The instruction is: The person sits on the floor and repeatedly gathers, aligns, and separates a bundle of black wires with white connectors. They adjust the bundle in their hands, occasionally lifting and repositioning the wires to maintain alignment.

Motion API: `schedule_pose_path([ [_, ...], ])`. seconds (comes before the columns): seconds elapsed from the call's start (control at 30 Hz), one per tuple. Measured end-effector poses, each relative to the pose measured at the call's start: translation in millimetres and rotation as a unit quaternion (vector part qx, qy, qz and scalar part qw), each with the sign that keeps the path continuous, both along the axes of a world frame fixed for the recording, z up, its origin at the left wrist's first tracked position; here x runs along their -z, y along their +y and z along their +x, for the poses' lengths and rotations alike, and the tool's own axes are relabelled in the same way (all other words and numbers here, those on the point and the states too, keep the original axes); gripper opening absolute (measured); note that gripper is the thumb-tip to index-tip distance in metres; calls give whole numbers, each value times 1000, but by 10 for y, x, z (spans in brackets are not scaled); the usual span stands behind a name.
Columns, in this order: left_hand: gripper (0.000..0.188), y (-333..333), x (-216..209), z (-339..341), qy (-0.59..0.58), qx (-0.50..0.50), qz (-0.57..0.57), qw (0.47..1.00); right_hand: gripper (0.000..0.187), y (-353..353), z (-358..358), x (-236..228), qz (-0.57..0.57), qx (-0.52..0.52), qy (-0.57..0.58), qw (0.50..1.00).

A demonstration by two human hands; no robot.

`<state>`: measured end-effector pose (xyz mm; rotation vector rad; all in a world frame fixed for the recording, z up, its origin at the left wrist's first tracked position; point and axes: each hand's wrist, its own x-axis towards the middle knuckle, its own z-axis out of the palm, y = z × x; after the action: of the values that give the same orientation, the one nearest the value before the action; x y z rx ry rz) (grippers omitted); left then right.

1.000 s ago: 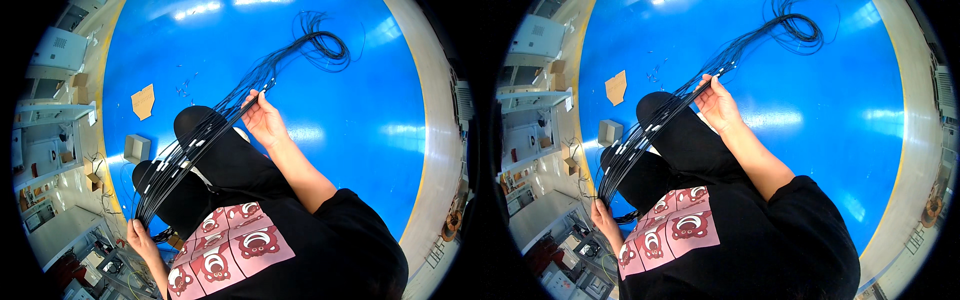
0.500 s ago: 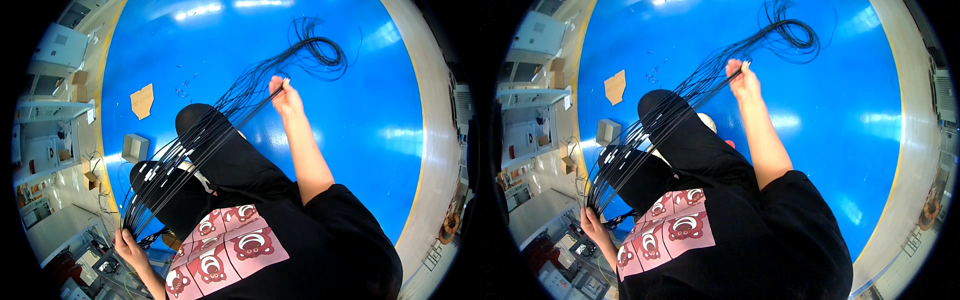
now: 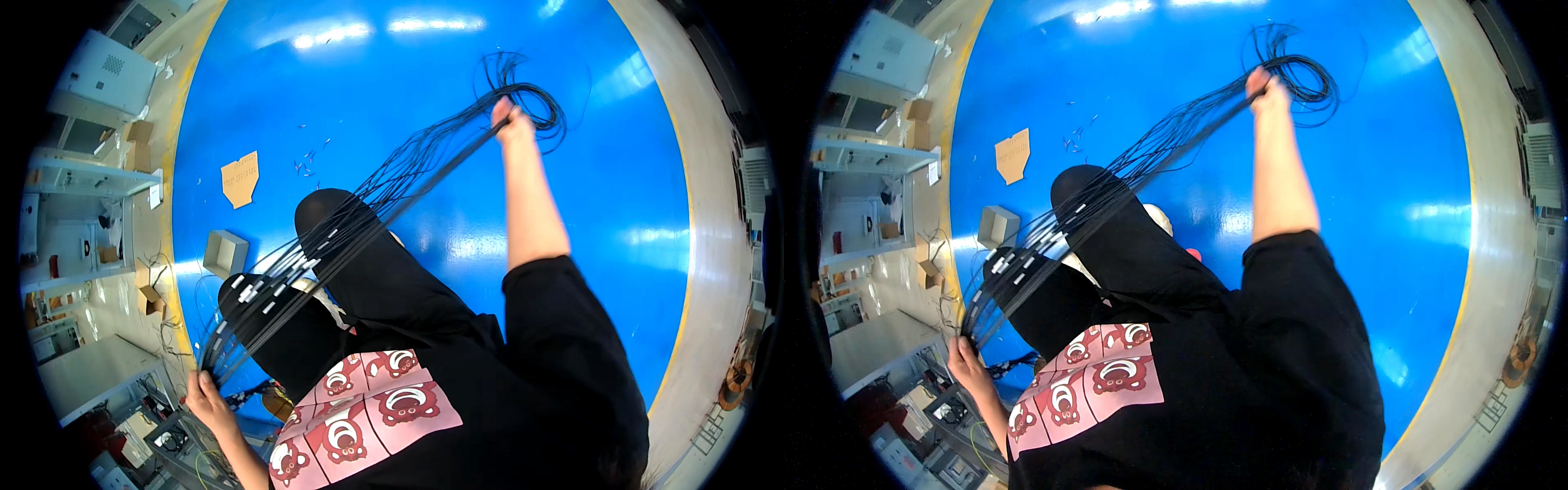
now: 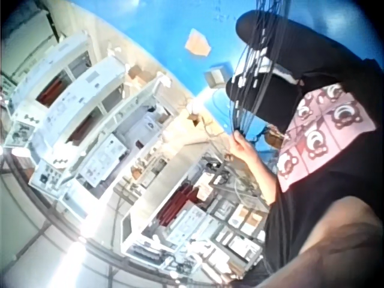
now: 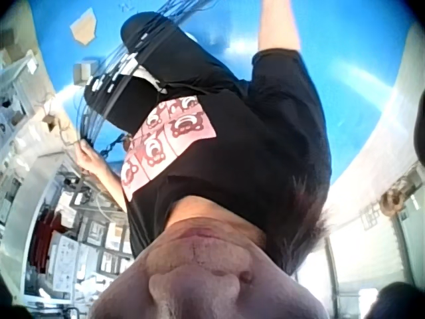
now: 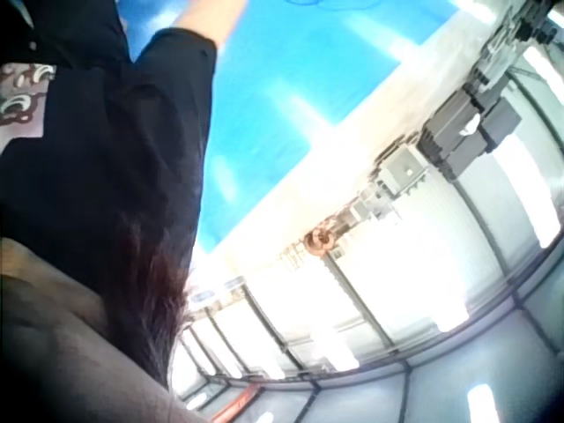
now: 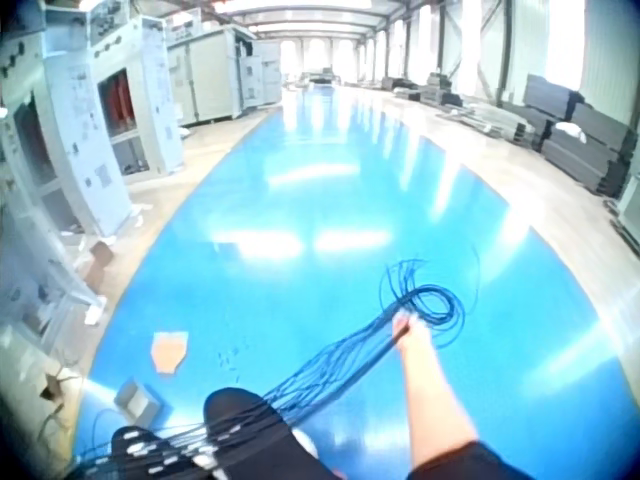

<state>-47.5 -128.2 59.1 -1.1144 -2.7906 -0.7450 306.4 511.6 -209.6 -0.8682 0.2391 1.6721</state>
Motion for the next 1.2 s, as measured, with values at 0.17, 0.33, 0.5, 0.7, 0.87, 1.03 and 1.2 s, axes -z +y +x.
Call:
schedule_pose_path([
  [0.17, 32, 116, 27, -49, -18, -33, 54, 998, 8, 914, 815, -1230, 265, -123, -67, 954],
  [0.33, 33, -160, 452, -63, -132, -76, 58, 987, 20, -436, 1925, 149, 161, -99, -109, 976],
  [0.5, 34, -415, 542, 47, -268, -164, 76, 946, 23, -2319, 2126, 1328, -199, -126, -254, 938],
  [0.7, 28, -78, 395, 235, -345, -161, 131, 915, 20, -2014, 1692, 967, 95, -390, -672, 622],
  [0.87, 30, -47, 418, 357, -313, -96, 132, 936, 24, -2612, -671, -1428, 413, -406, -438, 688],
  [1.03, 34, -42, 428, 418, -263, -84, 117, 954, 26, -3833, -1602, -1651, 402, -715, -84, 566],
  [1.2, 31, -127, 514, 478, -257, -102, 123, 953, 13, -4015, -1705, -1852, 506, -657, -294, 476],
])
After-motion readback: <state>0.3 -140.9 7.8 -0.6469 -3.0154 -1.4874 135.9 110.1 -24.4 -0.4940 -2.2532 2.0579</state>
